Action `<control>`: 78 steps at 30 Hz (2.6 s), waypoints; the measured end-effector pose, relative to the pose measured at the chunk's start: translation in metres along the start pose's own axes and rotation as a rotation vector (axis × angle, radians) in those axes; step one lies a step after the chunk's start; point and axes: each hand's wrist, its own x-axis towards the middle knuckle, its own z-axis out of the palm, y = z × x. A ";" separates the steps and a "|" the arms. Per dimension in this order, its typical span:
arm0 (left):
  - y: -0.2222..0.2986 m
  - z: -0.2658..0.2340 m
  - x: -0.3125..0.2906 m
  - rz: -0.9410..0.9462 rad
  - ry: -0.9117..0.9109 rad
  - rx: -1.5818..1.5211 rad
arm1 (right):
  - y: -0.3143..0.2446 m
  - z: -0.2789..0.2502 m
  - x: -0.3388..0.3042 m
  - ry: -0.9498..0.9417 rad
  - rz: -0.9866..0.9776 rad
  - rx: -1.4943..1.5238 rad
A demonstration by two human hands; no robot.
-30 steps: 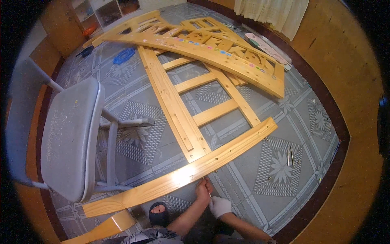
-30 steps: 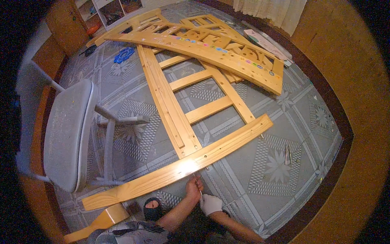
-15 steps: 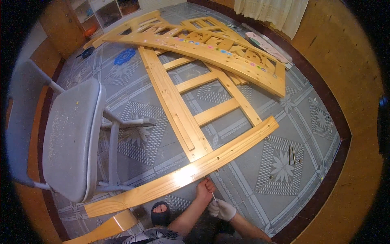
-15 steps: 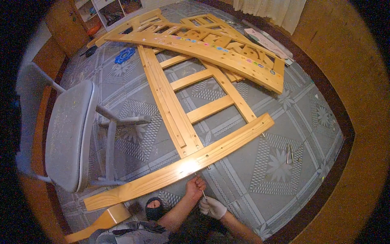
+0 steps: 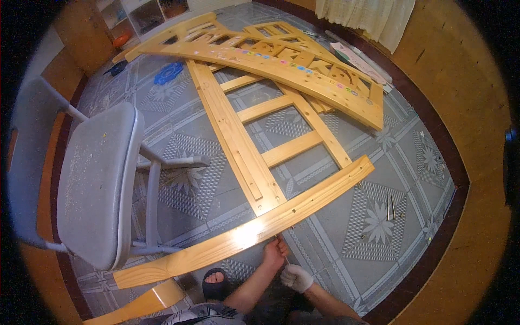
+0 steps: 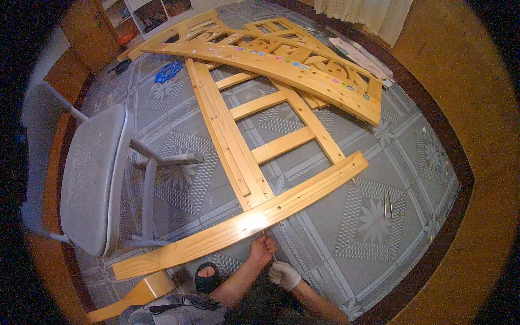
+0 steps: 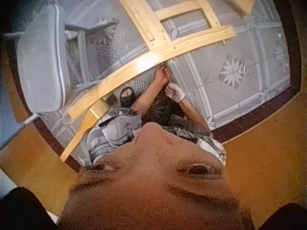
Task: The person uses a screwdriver to drive screws into pre-drilled holes to assemble a wooden bed frame component on a tiled floor.
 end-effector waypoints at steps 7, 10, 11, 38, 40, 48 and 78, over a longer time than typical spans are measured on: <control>-0.008 0.009 -0.002 0.014 0.039 0.112 | 0.010 -0.029 0.010 0.376 -0.172 -1.053; -0.005 -0.003 -0.002 0.046 0.096 0.148 | 0.011 0.003 0.011 0.516 -0.238 -1.508; -0.006 -0.004 -0.002 0.060 0.080 0.158 | 0.006 0.022 0.009 0.678 -0.165 -1.721; -0.008 0.020 -0.013 0.231 0.260 0.603 | -0.011 -0.023 0.003 -0.151 0.264 0.131; -0.001 0.020 -0.014 0.186 0.267 0.751 | -0.012 -0.036 0.009 -0.018 0.278 -0.095; 0.020 0.034 -0.007 -0.172 0.422 1.306 | -0.036 0.008 -0.008 0.600 0.004 -1.541; 0.038 0.002 -0.028 0.037 -0.022 1.104 | -0.008 -0.007 0.010 0.464 0.022 -0.842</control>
